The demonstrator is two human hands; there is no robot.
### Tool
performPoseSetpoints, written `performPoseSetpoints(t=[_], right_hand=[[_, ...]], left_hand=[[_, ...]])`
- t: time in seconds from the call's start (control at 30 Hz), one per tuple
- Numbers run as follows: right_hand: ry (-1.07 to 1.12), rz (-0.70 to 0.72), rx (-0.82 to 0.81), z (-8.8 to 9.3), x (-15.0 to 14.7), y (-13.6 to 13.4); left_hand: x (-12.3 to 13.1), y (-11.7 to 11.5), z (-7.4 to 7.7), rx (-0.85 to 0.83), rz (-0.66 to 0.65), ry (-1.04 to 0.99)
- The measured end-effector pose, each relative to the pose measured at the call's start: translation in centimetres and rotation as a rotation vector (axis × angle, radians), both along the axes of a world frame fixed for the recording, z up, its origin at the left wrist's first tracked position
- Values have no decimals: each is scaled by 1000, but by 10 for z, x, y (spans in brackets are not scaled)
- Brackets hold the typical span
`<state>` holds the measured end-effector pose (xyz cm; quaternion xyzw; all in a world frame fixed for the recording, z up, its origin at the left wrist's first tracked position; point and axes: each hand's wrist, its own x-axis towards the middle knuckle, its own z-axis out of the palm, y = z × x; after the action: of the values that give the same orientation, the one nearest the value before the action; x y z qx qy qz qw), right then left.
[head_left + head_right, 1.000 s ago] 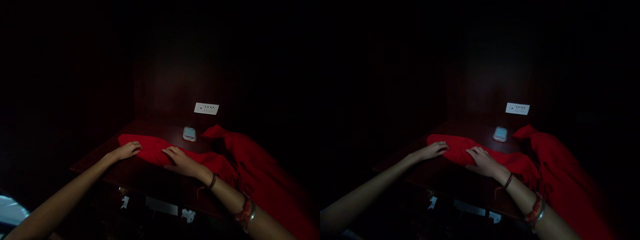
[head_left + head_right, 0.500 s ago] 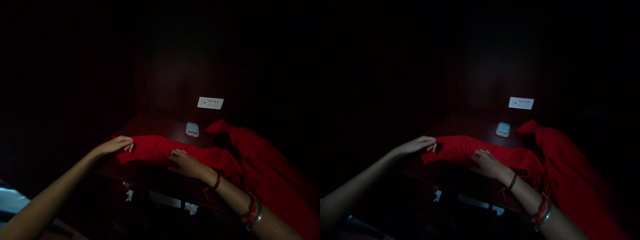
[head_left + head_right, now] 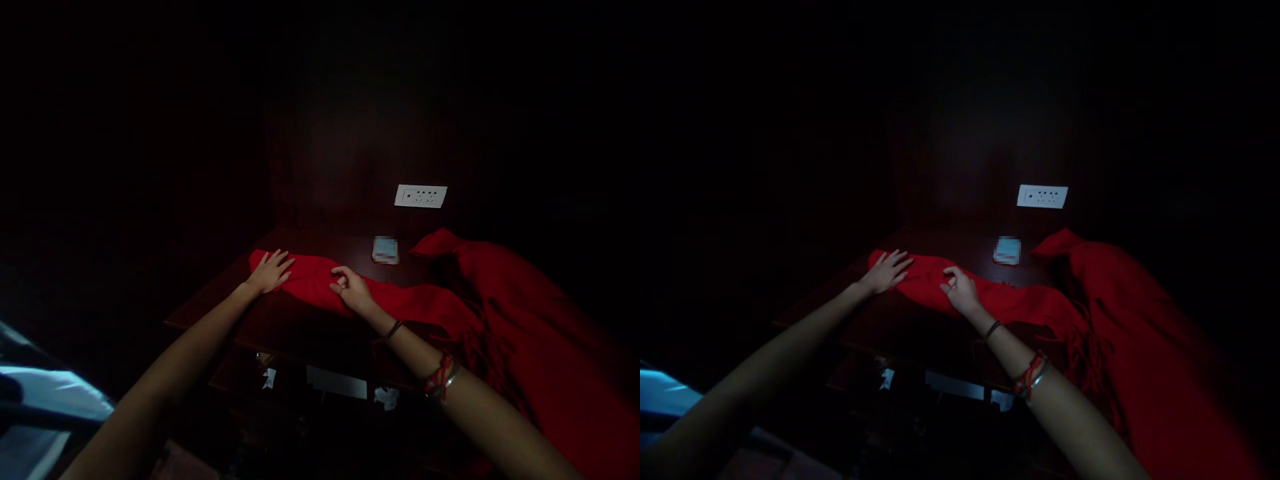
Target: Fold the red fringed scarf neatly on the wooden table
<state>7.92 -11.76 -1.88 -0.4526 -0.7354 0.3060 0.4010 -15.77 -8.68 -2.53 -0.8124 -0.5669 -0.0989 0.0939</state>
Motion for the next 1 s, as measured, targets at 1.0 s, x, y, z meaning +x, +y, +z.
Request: performPoseSetpoints(t=[1.0], right_hand=[[-778,606,247,55,-17,77]], left_hand=[[73,-36,7,-102,279,-893]])
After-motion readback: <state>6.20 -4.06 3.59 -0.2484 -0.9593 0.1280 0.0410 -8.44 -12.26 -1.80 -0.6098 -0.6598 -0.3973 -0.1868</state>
